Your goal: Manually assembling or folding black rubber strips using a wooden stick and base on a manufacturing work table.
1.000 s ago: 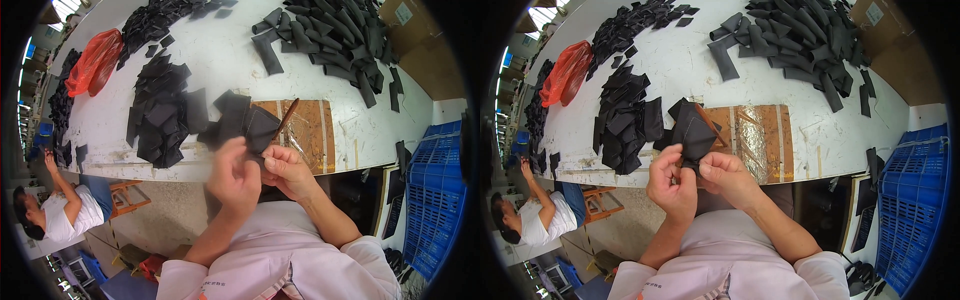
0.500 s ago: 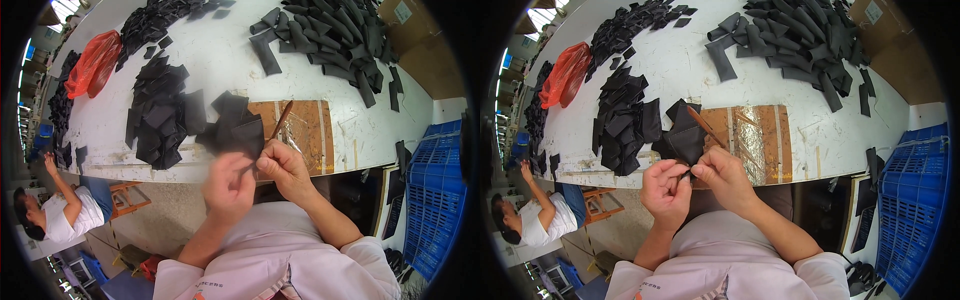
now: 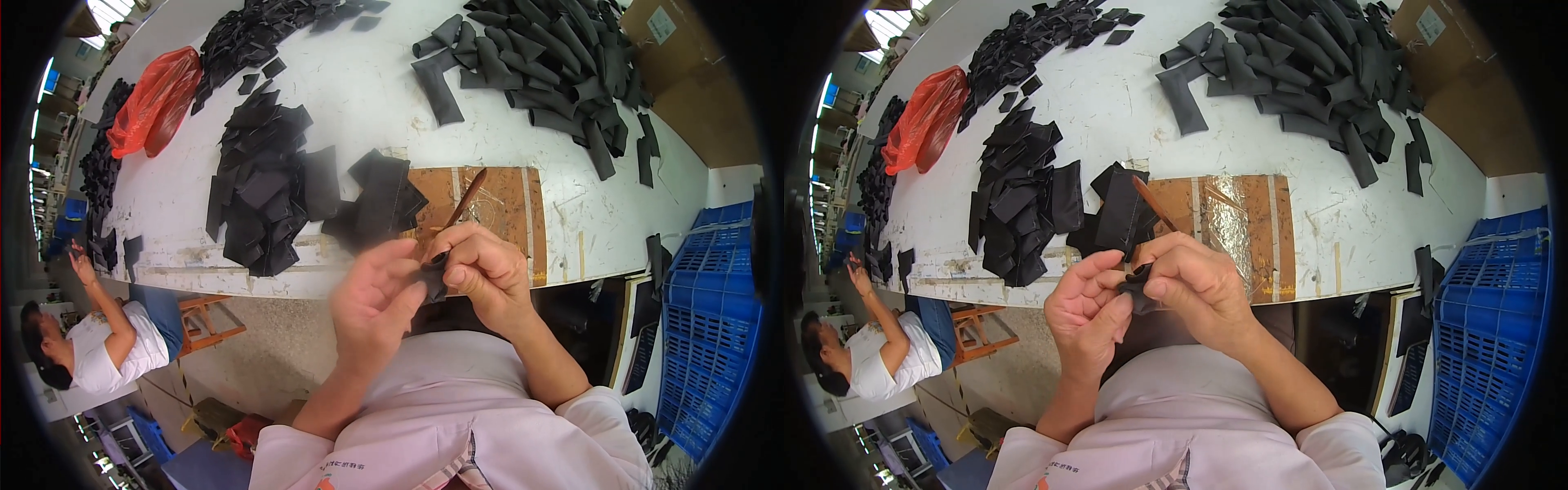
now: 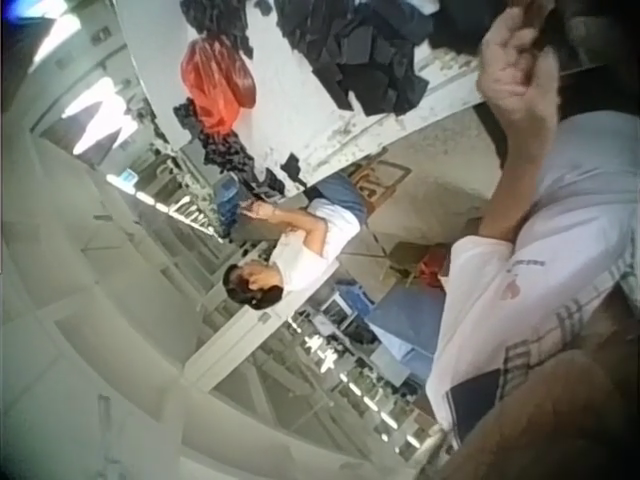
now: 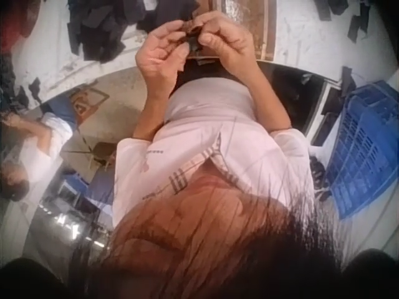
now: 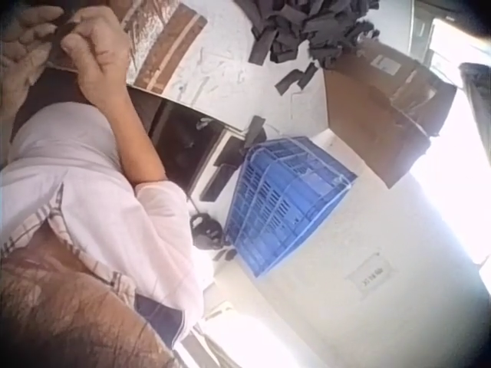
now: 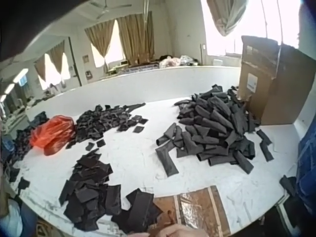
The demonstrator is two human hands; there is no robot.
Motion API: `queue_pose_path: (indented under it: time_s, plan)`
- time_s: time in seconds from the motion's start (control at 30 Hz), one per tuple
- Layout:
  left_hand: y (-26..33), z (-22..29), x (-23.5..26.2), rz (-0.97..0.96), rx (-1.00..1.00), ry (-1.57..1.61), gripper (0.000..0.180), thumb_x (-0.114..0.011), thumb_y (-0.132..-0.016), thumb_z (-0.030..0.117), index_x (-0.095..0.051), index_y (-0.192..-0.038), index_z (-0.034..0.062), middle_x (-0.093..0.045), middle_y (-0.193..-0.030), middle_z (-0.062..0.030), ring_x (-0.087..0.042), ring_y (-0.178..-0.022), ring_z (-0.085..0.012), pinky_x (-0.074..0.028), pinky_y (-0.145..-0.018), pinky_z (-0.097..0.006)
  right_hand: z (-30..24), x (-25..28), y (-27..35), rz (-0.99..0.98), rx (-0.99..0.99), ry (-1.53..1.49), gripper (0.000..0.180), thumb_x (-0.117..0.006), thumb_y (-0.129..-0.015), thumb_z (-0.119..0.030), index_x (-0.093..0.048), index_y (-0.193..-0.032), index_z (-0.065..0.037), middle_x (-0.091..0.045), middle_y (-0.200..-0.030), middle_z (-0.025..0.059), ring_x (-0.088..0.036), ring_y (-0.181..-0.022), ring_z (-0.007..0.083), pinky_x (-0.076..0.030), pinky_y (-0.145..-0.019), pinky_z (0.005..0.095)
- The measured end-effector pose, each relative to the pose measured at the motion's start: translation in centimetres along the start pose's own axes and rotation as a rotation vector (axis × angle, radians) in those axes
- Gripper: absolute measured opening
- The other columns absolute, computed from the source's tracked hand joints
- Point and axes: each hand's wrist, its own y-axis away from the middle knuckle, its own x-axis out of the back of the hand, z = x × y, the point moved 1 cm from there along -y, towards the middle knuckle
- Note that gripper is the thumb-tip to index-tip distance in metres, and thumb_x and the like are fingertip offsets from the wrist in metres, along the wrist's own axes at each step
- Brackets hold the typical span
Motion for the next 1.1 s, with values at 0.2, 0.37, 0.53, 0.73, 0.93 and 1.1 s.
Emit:
queue_pose_path:
  time_s: [0.2,0.37,0.53,0.73,0.93,1.1]
  plan:
    - [-1.1,-0.8,-1.9,0.275,-0.648,-0.703,0.013,-0.055,-0.081,-0.002,-0.056,-0.095,-0.0025,-0.058,-0.092,-0.0101,-0.052,-0.061,-0.0062,-0.043,-0.051,-0.017,-3.0,-0.1,-0.5,0.1,0.166,0.38,0.006,-0.055,-0.079,-0.002,-0.05,-0.076,0.001,-0.053,-0.078,0.0115,-0.051,-0.057,0.0204,-0.041,-0.05,0.0274]
    - [-2.5,2.3,-4.0,0.139,-0.154,0.125,0.014,-0.052,-0.082,-0.003,-0.048,-0.094,0.0015,-0.059,-0.086,-0.0114,-0.042,-0.044,-0.0032,-0.032,-0.036,-0.016,-6.3,0.8,-2.1,0.115,-0.102,0.364,0.017,-0.051,-0.086,-0.013,-0.047,-0.075,0.0,-0.048,-0.066,0.0087,-0.048,-0.055,0.0197,-0.039,-0.05,0.0279]
    - [-4.7,5.9,-4.7,-0.418,0.111,0.716,0.018,-0.042,-0.082,-0.009,-0.039,-0.098,-0.0015,-0.053,-0.087,-0.0192,-0.032,-0.033,-0.0021,-0.023,-0.029,-0.016,-9.4,2.4,-4.9,-0.023,-0.064,0.07,0.023,-0.051,-0.088,-0.019,-0.05,-0.075,0.0,-0.047,-0.062,0.0018,-0.04,-0.057,0.0086,-0.034,-0.051,0.023]
    - [-6.2,5.5,-3.7,-0.578,0.314,1.098,0.039,-0.037,-0.086,0.001,-0.028,-0.124,-0.0054,-0.052,-0.095,-0.02,-0.032,-0.031,-0.0012,-0.024,-0.028,-0.016,-7.1,3.6,-6.8,-0.141,-0.358,-0.257,0.03,-0.054,-0.086,-0.028,-0.051,-0.07,-0.003,-0.044,-0.059,-0.002,-0.037,-0.055,0.006,-0.031,-0.049,0.0209]
    - [-8.2,1.8,-1.1,-0.393,0.357,1.146,0.025,-0.034,-0.088,0.003,-0.045,-0.109,-0.0057,-0.057,-0.093,-0.0191,-0.029,-0.031,-0.0039,-0.023,-0.028,-0.017,-1.3,3.3,-6.3,-0.106,-0.418,-0.475,0.031,-0.055,-0.085,-0.032,-0.052,-0.068,-0.006,-0.043,-0.056,-0.0027,-0.038,-0.051,0.0054,-0.032,-0.048,0.0195]
    - [-8.3,3.8,-2.5,-0.265,0.44,1.489,0.028,-0.027,-0.088,0.003,-0.046,-0.101,-0.0139,-0.059,-0.085,-0.0208,-0.033,-0.032,-0.0063,-0.027,-0.028,-0.017,-3.3,3.5,-8.1,-0.14,-0.423,-0.295,0.032,-0.055,-0.085,-0.032,-0.052,-0.068,-0.005,-0.043,-0.055,-0.0021,-0.038,-0.05,0.0054,-0.033,-0.049,0.02]
